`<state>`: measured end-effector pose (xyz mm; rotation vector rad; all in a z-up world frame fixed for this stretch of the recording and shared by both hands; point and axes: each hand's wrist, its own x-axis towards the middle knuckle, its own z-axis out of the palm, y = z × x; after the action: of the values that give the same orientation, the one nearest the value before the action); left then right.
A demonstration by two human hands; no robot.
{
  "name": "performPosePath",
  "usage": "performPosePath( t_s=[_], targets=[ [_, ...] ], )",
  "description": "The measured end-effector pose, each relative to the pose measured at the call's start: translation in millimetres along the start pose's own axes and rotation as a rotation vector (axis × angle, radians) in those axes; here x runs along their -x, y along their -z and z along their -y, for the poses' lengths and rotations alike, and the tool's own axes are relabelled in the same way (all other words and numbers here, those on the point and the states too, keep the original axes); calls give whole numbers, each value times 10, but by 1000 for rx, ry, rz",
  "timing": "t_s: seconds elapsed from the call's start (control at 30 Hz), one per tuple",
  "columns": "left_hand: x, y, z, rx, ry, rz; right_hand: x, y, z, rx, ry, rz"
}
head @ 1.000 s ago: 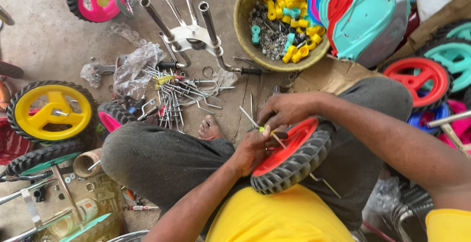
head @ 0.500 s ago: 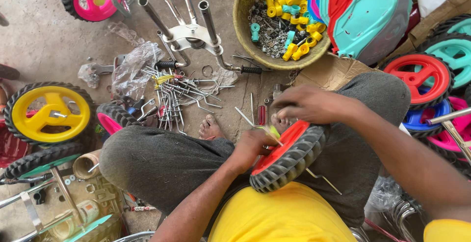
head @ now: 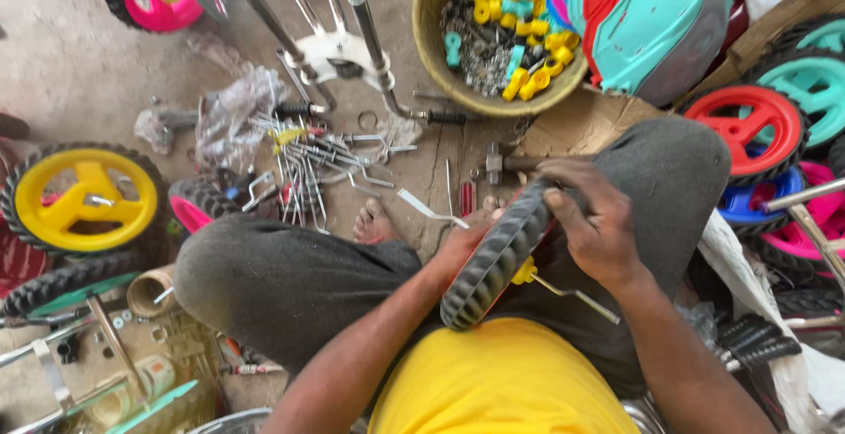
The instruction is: The person assembles a tricycle wheel by inserting a metal axle, adding plastic caps and washers, and securing the components with a hammer and wrench. The person then attaches the completed wheel to the tricycle frame.
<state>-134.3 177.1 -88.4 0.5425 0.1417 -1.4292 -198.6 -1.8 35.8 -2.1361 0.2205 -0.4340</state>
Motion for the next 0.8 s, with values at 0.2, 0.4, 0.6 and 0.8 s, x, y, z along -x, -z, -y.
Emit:
performPosePath(
  t_s=[0.2, 0.4, 0.6, 0.8],
  targets=[
    [190, 52, -555, 1032, 77, 559, -341, 413, 326, 245, 99, 126],
    [657, -52, -1450, 777, -207, 746, -1008, 214, 758, 462, 419, 244],
    [816, -451, -2299, -497, -1140, -130, -1656, 42, 1181, 627, 815, 205],
    [485, -418, -2525, -849, -1378, -425, -2068, -400, 999, 529, 912, 41]
  ],
)
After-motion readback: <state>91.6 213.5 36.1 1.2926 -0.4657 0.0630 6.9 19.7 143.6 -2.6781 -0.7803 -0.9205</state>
